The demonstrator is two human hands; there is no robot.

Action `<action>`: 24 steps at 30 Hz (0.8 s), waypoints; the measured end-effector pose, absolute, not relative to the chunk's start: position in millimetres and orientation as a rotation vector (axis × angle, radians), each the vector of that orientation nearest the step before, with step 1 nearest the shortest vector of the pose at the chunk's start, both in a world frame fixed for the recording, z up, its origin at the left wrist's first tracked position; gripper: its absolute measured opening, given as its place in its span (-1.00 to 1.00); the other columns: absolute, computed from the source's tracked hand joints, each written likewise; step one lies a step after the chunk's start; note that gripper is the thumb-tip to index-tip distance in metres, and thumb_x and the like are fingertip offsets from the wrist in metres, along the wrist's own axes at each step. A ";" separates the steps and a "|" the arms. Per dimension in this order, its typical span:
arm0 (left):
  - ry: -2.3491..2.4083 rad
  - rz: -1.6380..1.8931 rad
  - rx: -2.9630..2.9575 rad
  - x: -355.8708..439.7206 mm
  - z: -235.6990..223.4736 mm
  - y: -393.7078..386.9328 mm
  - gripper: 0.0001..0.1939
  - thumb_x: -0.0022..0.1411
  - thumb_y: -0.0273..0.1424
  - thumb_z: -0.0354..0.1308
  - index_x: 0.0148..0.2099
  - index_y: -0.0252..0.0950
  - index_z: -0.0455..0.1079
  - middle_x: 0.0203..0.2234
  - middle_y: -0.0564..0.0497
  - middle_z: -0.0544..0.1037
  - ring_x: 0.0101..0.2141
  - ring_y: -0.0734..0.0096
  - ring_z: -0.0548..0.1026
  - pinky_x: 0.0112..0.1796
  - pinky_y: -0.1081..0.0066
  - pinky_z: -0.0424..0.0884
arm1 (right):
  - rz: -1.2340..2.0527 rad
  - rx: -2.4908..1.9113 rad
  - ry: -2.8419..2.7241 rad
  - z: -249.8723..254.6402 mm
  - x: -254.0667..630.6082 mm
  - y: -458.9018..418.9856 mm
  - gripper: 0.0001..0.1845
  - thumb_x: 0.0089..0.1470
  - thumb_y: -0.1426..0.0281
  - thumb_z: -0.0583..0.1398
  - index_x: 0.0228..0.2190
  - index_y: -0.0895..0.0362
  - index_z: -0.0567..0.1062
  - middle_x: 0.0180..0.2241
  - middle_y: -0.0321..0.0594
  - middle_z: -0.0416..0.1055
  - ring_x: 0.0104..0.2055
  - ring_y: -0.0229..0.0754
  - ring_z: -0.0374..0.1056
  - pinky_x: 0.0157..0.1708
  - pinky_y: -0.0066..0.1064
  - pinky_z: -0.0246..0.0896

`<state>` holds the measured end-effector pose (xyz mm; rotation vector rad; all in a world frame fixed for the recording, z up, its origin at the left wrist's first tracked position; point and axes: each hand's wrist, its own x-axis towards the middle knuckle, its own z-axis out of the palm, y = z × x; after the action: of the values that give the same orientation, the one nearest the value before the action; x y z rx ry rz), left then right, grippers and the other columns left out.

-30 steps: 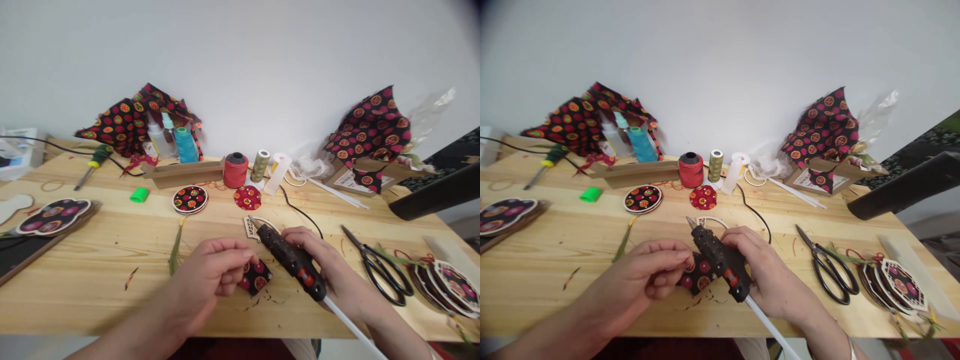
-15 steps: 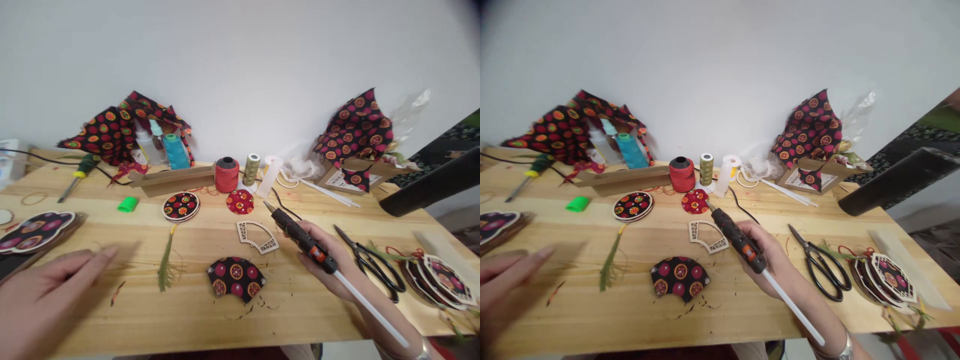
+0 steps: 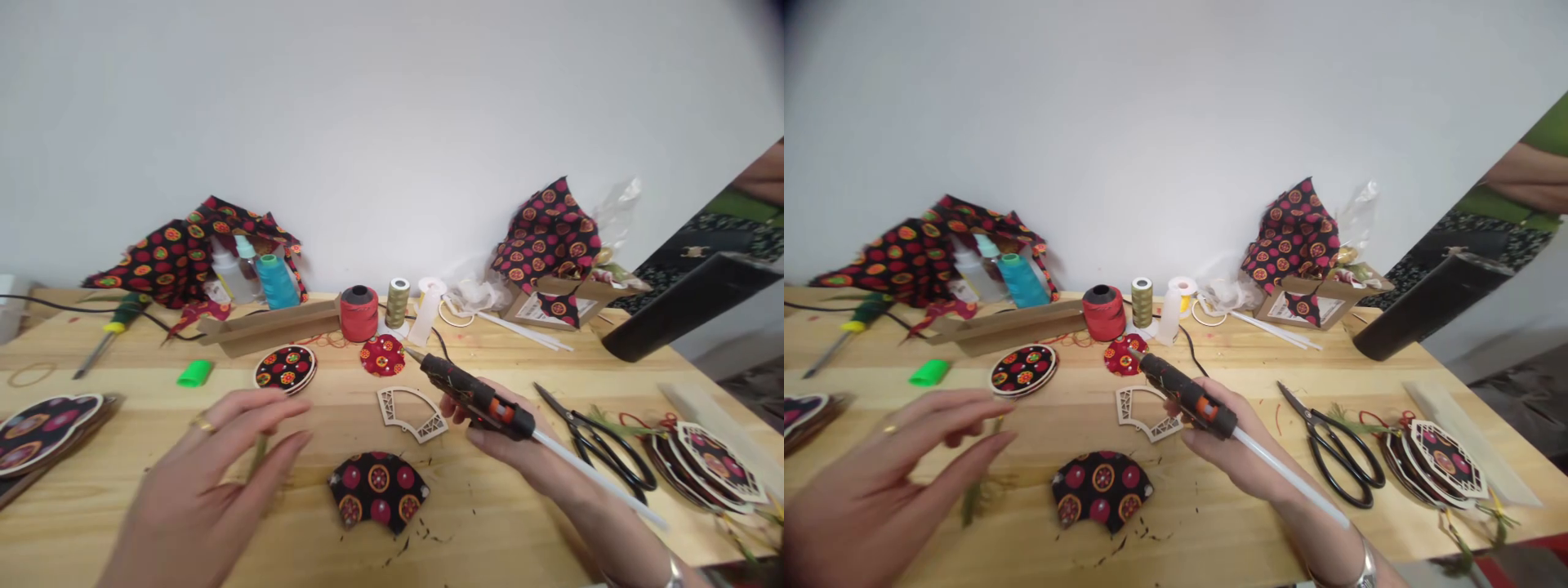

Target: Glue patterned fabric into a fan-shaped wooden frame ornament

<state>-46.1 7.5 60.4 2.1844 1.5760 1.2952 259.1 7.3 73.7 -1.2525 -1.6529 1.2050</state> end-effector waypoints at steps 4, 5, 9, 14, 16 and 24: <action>1.359 1.337 2.329 11.7 88.0 26.8 -0.86 0.20 -0.32 0.18 -0.16 -0.11 0.47 -0.27 0.11 0.49 -0.30 0.39 0.49 -0.24 0.40 0.44 | 1.294 -1.120 -1.596 67.6 257.3 11.9 -0.69 0.03 0.21 0.23 -0.20 0.11 0.49 -0.23 -0.14 0.49 -0.23 -0.12 0.37 -0.34 -0.36 0.28; 1.324 1.359 2.329 21.0 91.9 31.1 -0.84 0.19 -0.35 0.20 -0.14 -0.14 0.46 -0.26 0.10 0.48 -0.29 0.42 0.48 -0.23 0.42 0.44 | 1.315 -1.085 -1.585 64.3 256.9 13.3 -0.68 0.05 0.19 0.22 -0.20 0.11 0.49 -0.24 -0.16 0.48 -0.26 -0.15 0.35 -0.37 -0.38 0.26; 1.201 1.364 2.288 42.5 97.5 43.5 -0.78 0.17 -0.48 0.22 -0.10 -0.19 0.44 -0.28 0.10 0.46 -0.29 0.46 0.46 -0.21 0.44 0.41 | 1.428 -0.963 -1.506 53.7 253.6 18.2 -0.69 0.11 0.15 0.19 -0.20 0.09 0.50 -0.26 -0.19 0.43 -0.38 -0.24 0.27 -0.36 -0.38 0.23; 1.114 1.424 2.231 52.5 93.3 50.1 -0.77 0.14 -0.50 0.26 -0.11 -0.22 0.46 -0.28 0.09 0.44 -0.27 0.51 0.45 -0.20 0.49 0.39 | 1.496 -0.909 -1.420 47.3 250.3 21.0 -0.70 0.08 0.16 0.23 -0.25 0.12 0.52 -0.31 -0.19 0.42 -0.42 -0.26 0.22 -0.34 -0.38 0.19; 1.082 1.453 2.234 55.0 92.2 51.2 -0.81 0.14 -0.53 0.25 -0.17 -0.23 0.48 -0.29 0.09 0.42 -0.25 0.50 0.44 -0.20 0.51 0.38 | 1.521 -0.911 -1.406 44.7 249.8 21.5 -0.70 0.08 0.16 0.23 -0.25 0.12 0.53 -0.29 -0.18 0.43 -0.38 -0.24 0.23 -0.32 -0.37 0.18; 1.136 1.432 2.372 34.9 94.0 35.2 -0.86 0.20 -0.53 0.15 -0.34 -0.18 0.45 -0.26 0.10 0.37 -0.26 0.51 0.44 -0.29 0.54 0.40 | 1.531 -0.895 -1.311 41.1 250.4 21.7 -0.74 0.08 0.22 0.25 -0.24 0.12 0.54 -0.28 -0.16 0.46 -0.29 -0.20 0.29 -0.27 -0.36 0.17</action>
<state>34.9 35.2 94.0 2.3722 1.1361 1.4322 250.4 21.7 41.1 -0.8950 -1.3111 1.5306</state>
